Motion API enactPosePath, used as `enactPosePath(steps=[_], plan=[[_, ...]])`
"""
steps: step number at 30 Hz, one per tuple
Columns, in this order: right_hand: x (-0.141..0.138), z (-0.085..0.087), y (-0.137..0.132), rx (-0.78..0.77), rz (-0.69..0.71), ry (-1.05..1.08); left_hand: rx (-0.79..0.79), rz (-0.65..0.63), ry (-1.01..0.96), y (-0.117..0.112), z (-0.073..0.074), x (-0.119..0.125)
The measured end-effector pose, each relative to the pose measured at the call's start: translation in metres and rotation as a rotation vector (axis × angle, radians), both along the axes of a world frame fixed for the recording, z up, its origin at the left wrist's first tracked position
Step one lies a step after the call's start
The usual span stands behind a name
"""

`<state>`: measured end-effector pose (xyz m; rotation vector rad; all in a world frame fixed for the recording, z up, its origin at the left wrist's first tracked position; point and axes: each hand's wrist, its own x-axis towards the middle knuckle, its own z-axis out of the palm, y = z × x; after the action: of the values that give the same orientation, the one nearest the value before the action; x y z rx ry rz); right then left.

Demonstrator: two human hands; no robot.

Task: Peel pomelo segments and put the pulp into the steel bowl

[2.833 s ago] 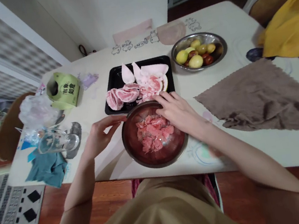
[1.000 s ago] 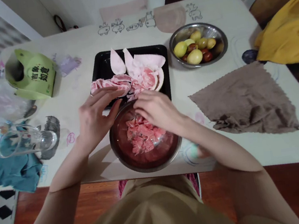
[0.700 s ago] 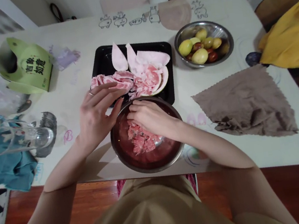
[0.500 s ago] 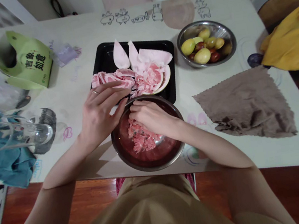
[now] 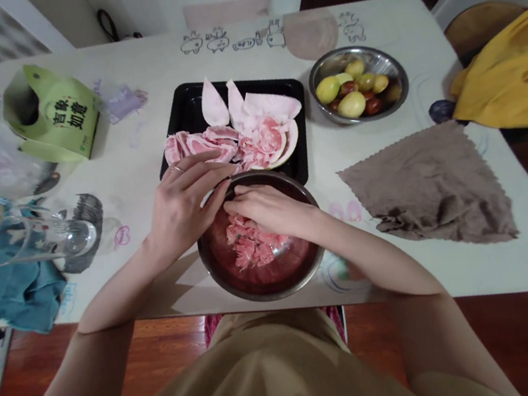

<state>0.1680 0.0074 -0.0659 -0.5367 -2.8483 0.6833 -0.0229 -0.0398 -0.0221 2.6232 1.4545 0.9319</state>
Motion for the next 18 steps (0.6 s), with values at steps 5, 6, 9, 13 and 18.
enactPosePath(steps=[5, 6, 9, 13, 18], plan=[[0.001, 0.0, -0.001, -0.008, -0.026, 0.037, -0.049, -0.013, 0.003, 0.001, -0.001, -0.001], [0.002, 0.003, -0.001, -0.029, -0.034, 0.034, -0.075, -0.023, 0.007, 0.001, 0.0, -0.002], [0.011, 0.013, 0.0, -0.151, -0.061, 0.043, -0.197, -0.102, 0.035, 0.0, 0.005, -0.008], [0.03, 0.024, -0.001, -0.304, -0.13, 0.186, -0.344, -0.35, 0.056, -0.002, 0.013, -0.016], [0.048, 0.026, -0.01, -0.464, -0.21, 0.41, -0.194, -0.596, 0.041, 0.006, 0.01, -0.018]])
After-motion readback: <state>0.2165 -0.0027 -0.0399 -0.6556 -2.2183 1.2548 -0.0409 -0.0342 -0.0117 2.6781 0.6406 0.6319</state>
